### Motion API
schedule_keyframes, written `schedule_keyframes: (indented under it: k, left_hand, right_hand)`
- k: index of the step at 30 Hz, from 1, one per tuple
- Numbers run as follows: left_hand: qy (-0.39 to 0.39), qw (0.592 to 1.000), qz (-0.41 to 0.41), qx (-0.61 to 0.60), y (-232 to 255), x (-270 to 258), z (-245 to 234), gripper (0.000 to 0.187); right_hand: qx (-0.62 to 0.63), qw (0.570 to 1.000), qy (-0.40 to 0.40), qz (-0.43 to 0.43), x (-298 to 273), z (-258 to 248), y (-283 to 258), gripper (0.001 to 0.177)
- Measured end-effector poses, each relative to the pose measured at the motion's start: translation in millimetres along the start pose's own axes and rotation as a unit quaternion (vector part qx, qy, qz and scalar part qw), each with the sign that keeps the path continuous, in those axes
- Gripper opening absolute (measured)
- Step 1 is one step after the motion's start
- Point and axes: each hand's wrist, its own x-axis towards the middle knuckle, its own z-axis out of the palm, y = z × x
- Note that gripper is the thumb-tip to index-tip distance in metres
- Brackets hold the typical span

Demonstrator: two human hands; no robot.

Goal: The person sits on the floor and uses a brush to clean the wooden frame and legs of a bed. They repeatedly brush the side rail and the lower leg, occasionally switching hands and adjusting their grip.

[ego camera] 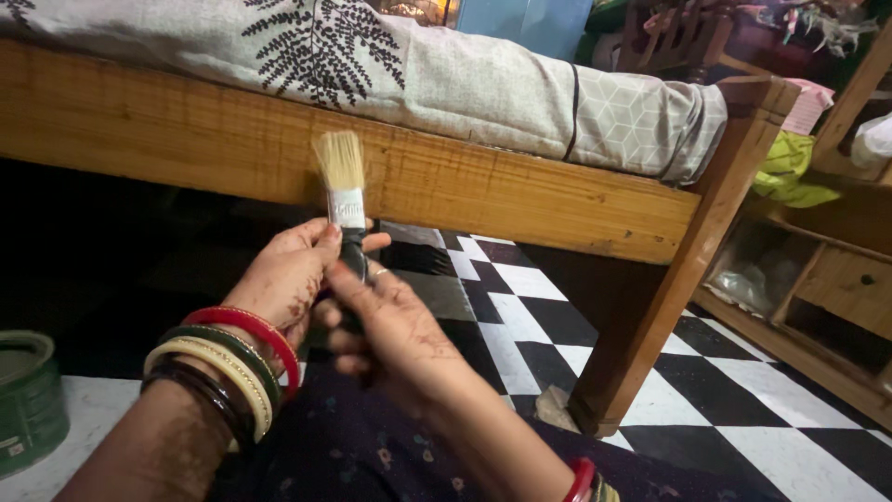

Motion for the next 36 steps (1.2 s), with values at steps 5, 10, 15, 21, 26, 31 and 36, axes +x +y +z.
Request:
schedule_keyframes:
  k: [5,10,15,21,26,31,36]
  left_hand:
    - [0.004,0.996,-0.013,0.085,16,-14,12,0.039]
    - [0.035,0.981,-0.102,0.164,34,-37,24,0.044]
    - [0.047,0.981,-0.097,0.16,38,-42,21,0.043]
    - [0.065,0.982,-0.102,0.147,38,-38,18,0.04]
    - [0.088,0.984,-0.087,0.129,38,-37,17,0.037]
    - [0.082,0.988,-0.064,0.115,35,-33,29,0.035]
    - [0.012,0.986,-0.084,0.14,21,-15,64,0.034]
  right_hand:
    - [-0.108,0.993,0.04,-0.011,5,-28,-26,0.021]
    - [-0.221,0.965,0.124,-0.07,-34,-88,-66,0.05]
    - [-0.271,0.92,0.281,-0.031,-89,-156,-110,0.062]
    - [-0.351,0.828,0.433,-0.057,-159,-264,-154,0.051]
    - [-0.548,0.678,0.447,-0.2,-203,-330,-211,0.047]
    - [-0.78,0.391,0.475,-0.11,-182,-344,-284,0.054]
    - [-0.739,0.491,0.443,0.125,-189,-327,-265,0.06]
